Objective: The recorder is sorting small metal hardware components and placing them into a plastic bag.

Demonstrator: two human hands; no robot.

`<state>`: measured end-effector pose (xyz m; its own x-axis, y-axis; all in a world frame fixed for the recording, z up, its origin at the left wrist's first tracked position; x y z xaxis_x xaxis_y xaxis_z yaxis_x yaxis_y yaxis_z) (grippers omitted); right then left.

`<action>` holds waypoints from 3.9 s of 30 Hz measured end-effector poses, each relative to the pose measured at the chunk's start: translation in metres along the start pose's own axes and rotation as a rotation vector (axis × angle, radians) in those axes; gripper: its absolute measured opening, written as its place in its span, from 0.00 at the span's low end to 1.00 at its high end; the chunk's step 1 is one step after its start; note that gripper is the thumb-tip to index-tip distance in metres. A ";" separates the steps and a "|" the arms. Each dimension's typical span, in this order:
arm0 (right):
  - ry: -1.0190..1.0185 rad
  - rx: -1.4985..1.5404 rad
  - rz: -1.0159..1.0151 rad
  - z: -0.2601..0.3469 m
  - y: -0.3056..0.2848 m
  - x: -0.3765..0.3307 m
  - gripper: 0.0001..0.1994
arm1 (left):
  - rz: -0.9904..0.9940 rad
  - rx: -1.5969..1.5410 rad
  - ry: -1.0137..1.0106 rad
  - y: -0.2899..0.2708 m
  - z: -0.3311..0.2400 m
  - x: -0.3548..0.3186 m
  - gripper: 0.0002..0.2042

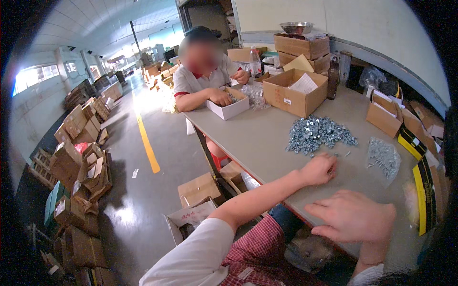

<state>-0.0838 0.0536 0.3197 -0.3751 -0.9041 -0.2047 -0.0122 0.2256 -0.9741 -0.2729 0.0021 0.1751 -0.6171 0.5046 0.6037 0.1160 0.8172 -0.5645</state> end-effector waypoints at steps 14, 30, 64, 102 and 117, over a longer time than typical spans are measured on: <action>-0.008 -0.022 -0.033 -0.003 0.000 -0.003 0.24 | 0.033 -0.027 -0.025 -0.002 -0.005 0.002 0.07; -0.067 -0.010 -0.146 0.002 -0.015 -0.003 0.27 | 0.019 -0.018 -0.002 0.000 -0.002 -0.001 0.08; 0.078 -0.256 -0.755 0.013 -0.067 -0.007 0.21 | -0.531 -0.741 -0.005 -0.034 -0.052 -0.013 0.07; -0.038 -0.059 -0.345 -0.007 -0.003 0.017 0.22 | -0.067 0.020 -0.009 -0.013 -0.008 -0.009 0.10; 0.019 -0.096 -0.138 -0.019 0.028 0.036 0.20 | 0.012 -0.010 -0.012 -0.006 -0.003 0.000 0.08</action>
<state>-0.1155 0.0344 0.2870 -0.3811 -0.9221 -0.0671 -0.1526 0.1343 -0.9791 -0.2712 -0.0014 0.1806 -0.6249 0.5109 0.5903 0.1313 0.8141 -0.5656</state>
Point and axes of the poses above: each hand's wrist, its own x-axis towards the middle knuckle, its own y-axis out of the palm, z = x × y, the point moved 6 cm from there along x, towards the middle knuckle, and after that the axes turned 13 degrees about -x, right-handed, at the moved point
